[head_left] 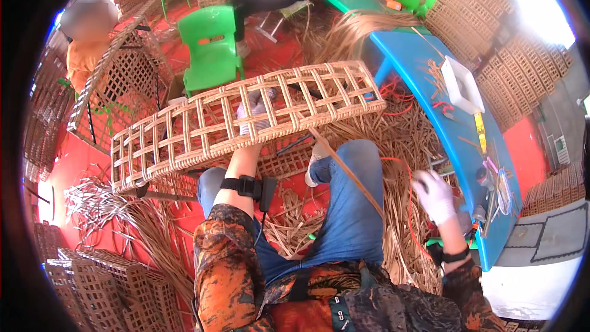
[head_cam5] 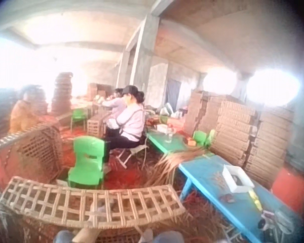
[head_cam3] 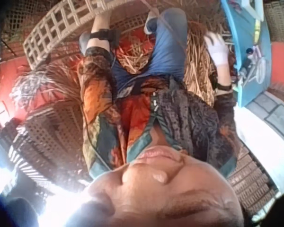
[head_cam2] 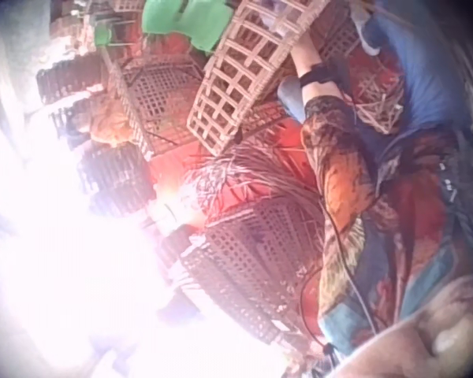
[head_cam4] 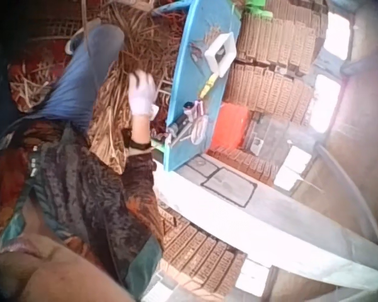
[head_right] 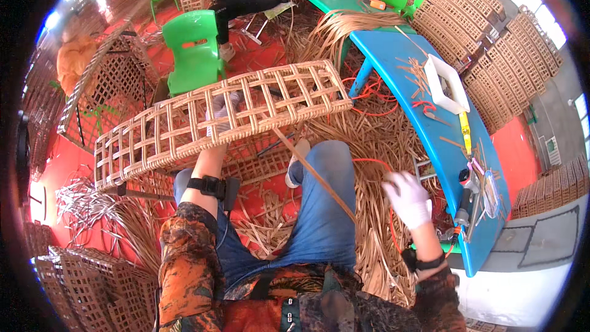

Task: Manually weave and secure bamboo or rattan strips onto a wooden furniture frame.

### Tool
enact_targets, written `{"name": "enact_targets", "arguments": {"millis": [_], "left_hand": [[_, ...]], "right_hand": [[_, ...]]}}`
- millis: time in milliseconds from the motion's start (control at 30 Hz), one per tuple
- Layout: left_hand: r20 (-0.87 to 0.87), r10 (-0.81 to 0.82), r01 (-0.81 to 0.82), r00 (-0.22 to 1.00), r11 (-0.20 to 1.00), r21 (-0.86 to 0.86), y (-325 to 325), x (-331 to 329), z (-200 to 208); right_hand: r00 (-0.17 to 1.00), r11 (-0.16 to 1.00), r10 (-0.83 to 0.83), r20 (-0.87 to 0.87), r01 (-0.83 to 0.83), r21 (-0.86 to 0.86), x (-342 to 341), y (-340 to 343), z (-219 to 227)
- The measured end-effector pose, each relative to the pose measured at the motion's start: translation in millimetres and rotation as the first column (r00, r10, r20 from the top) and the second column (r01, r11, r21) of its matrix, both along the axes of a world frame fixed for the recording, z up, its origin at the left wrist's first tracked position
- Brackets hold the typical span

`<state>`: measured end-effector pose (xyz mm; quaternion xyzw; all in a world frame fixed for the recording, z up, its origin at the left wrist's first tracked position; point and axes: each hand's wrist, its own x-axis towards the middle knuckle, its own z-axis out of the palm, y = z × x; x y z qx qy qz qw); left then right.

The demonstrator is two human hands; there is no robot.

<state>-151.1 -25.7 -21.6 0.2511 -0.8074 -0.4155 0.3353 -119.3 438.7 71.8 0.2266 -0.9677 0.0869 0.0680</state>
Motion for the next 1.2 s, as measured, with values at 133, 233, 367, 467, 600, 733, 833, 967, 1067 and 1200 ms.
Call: {"name": "enact_targets", "arguments": {"millis": [133,233,367,467,600,733,833,967,1067,1200], "left_hand": [[0.018,-0.007,0.007,1.0,1.0,0.02,2.1,4.3,-2.9],[0.014,-0.028,0.028,1.0,0.999,0.035,7.5,3.3,2.5],[-0.014,-0.066,0.067,0.998,0.996,0.066,16.3,-4.8,9.6],[-0.007,-0.044,0.045,0.999,0.996,0.074,6.9,4.2,6.7],[-0.013,-0.045,0.046,0.999,0.994,0.097,12.6,4.2,1.8],[-0.035,-0.062,0.066,0.997,0.99,0.127,14.4,1.6,-0.6],[-0.047,-0.082,0.088,0.996,0.987,0.135,12.7,-2.3,7.0],[-0.042,-0.097,0.101,0.994,0.987,0.123,2.6,-1.6,1.3],[-0.03,-0.124,0.127,0.992,0.982,0.138,6.0,-2.4,-13.6],[-0.005,-0.153,0.151,0.988,0.973,0.177,-1.1,7.9,-4.2]], "right_hand": [[0.859,0.829,0.497,-0.123,-0.512,-0.224,-21.8,-147.0,6.1],[0.892,0.891,0.419,0.171,-0.367,-0.268,-52.1,-222.5,-36.9],[0.833,0.808,0.473,-0.287,-0.54,-0.235,-103.7,-285.8,-117.4],[0.848,0.792,0.499,-0.181,-0.53,-0.301,-103.6,-298.8,-131.6],[0.811,0.732,0.571,-0.126,-0.572,-0.37,-103.3,-281.9,-82.6],[0.844,0.806,0.515,-0.151,-0.537,-0.248,-110.6,-267.2,-106.7],[0.88,0.807,0.45,-0.151,-0.473,-0.353,-118.8,-262.4,-111.9],[0.867,0.842,0.489,-0.094,-0.498,-0.208,-67.8,-265.2,-74.4],[0.824,0.754,0.544,-0.156,-0.562,-0.34,-19.7,-268.7,-79.2],[0.745,0.703,0.666,-0.048,-0.648,-0.293,44.9,-280.1,-74.1]]}}
